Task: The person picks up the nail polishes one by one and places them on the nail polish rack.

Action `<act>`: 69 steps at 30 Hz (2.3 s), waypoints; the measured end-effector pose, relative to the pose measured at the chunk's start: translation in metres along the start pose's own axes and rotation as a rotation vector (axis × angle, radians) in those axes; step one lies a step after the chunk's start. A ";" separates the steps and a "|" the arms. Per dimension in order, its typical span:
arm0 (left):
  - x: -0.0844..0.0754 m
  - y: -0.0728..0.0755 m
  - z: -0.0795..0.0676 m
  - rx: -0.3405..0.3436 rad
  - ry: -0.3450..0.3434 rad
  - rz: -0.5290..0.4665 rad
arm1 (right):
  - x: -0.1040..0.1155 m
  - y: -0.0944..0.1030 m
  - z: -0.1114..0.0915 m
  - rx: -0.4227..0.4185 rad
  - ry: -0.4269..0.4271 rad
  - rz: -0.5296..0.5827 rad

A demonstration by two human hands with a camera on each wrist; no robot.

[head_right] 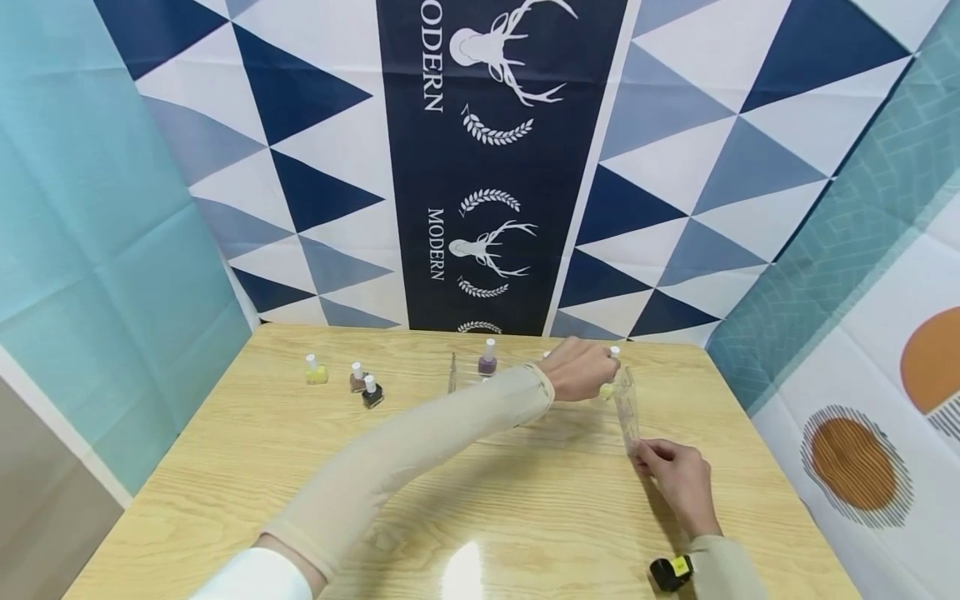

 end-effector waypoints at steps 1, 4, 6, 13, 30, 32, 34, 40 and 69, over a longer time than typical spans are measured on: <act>0.000 -0.001 0.000 0.003 0.000 -0.001 | 0.000 0.000 0.000 0.000 0.000 0.001; -0.003 -0.004 0.001 0.012 -0.005 -0.001 | 0.000 0.000 0.000 -0.001 -0.002 -0.005; -0.004 -0.004 0.001 0.015 -0.006 0.004 | 0.001 0.001 0.000 0.001 -0.002 -0.004; -0.011 -0.008 0.002 0.007 -0.016 0.021 | 0.005 0.002 0.000 0.004 0.017 -0.004; -0.026 -0.015 -0.001 0.023 -0.041 0.035 | 0.003 0.001 -0.002 0.004 0.022 -0.014; -0.027 -0.015 -0.001 0.018 -0.041 0.047 | 0.003 0.001 -0.002 0.003 0.019 -0.011; -0.028 -0.015 0.000 0.015 -0.039 0.055 | 0.003 0.001 -0.002 0.002 0.020 -0.009; -0.029 -0.017 0.002 0.008 -0.035 0.047 | 0.001 0.000 -0.002 -0.005 0.016 -0.007; -0.008 0.015 -0.021 -0.010 -0.026 -0.028 | 0.001 0.000 -0.001 0.010 -0.005 -0.004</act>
Point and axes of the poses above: each hand's wrist, its own z-axis towards the middle knuckle, its own y-axis out of the back of the hand, x = y × z, the point moved 9 cm from there along z, towards the middle knuckle, and after that the axes turned 10 degrees about z, right-handed, at the moved point
